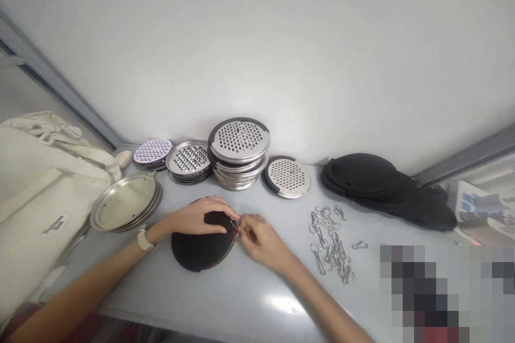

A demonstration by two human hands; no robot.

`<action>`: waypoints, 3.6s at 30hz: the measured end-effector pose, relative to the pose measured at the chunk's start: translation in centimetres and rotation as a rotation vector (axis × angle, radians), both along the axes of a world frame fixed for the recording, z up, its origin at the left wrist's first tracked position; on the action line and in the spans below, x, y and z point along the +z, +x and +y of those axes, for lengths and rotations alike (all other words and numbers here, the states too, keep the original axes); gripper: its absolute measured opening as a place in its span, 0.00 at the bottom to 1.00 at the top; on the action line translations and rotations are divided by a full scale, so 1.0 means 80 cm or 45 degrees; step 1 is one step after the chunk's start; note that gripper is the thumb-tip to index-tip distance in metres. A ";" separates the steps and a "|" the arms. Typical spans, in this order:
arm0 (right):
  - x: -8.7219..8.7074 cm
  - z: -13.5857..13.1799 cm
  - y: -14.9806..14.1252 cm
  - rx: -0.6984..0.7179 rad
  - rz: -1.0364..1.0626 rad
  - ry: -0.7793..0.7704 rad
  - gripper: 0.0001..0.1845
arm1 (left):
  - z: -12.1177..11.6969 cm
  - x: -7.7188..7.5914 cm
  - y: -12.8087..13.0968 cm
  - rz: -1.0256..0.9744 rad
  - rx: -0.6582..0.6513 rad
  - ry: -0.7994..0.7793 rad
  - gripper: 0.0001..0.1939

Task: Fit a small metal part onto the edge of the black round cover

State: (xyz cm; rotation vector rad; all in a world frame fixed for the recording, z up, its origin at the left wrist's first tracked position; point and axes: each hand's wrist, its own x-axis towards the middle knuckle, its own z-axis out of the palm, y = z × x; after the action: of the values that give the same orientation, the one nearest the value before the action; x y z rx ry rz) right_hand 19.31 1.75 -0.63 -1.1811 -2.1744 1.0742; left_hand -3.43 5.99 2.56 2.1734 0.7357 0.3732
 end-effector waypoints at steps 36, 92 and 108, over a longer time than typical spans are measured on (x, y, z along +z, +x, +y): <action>-0.004 0.002 -0.007 0.039 -0.067 0.095 0.16 | 0.001 -0.003 0.002 -0.042 -0.037 0.096 0.14; -0.005 -0.012 -0.018 -0.096 -0.096 0.295 0.10 | 0.000 -0.007 0.002 -0.084 0.013 0.098 0.09; 0.002 -0.010 -0.012 -0.021 -0.105 0.259 0.10 | -0.001 -0.002 0.002 -0.050 -0.019 0.068 0.10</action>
State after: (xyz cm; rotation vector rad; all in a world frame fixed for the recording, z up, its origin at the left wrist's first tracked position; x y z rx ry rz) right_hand 18.34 0.94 -0.45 -1.1666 -2.2697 0.7884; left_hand -3.28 5.91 2.40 2.2144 0.6944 0.4312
